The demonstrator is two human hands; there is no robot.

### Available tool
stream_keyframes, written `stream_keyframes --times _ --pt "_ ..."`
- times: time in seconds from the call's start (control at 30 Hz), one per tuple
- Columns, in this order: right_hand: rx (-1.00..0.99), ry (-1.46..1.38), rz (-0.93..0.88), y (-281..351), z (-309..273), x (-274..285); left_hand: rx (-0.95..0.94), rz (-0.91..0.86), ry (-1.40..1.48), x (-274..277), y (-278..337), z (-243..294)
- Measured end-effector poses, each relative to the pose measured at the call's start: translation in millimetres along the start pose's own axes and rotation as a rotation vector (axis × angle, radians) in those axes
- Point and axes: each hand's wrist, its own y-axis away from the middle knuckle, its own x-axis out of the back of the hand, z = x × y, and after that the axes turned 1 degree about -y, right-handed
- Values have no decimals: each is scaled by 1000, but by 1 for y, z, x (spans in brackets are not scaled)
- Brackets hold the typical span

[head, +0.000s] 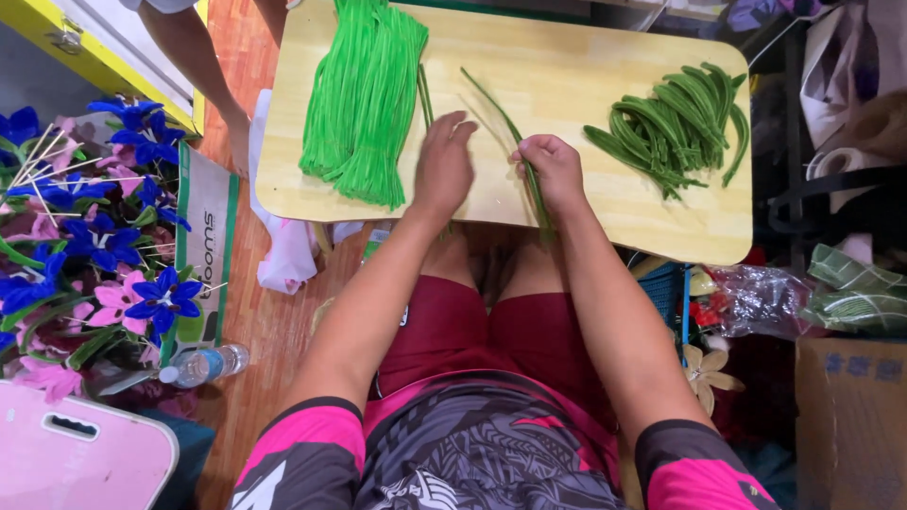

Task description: The person sits cross-legged and wraps green fabric strips around thin green sticks by hand. They repeatedly pick up a stick, wrap the fabric tightly around it, and place the finished item on a pile on the table. The workspace includes a wooden board with a bundle of green sticks and a pile of completed wrapped stems.

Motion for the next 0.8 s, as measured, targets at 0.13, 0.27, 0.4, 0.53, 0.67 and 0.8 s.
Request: stream_keyframes --times 0.13,0.27,0.4,0.53,0.67,0.8 --pt "46 -50 24 0 16 14 282 -85 320 -41 -1 16" --pt "109 221 -65 4 12 12 373 -52 858 -48 2 24" --pt "208 431 -142 14 9 3 286 27 979 -68 -6 3" --pt "234 529 -67 14 14 1 416 83 946 -60 -9 -1" --pt "259 374 -1 20 3 -4 336 129 432 -60 -17 -12" --pt "289 212 2 10 17 3 238 -7 183 -31 -9 4"
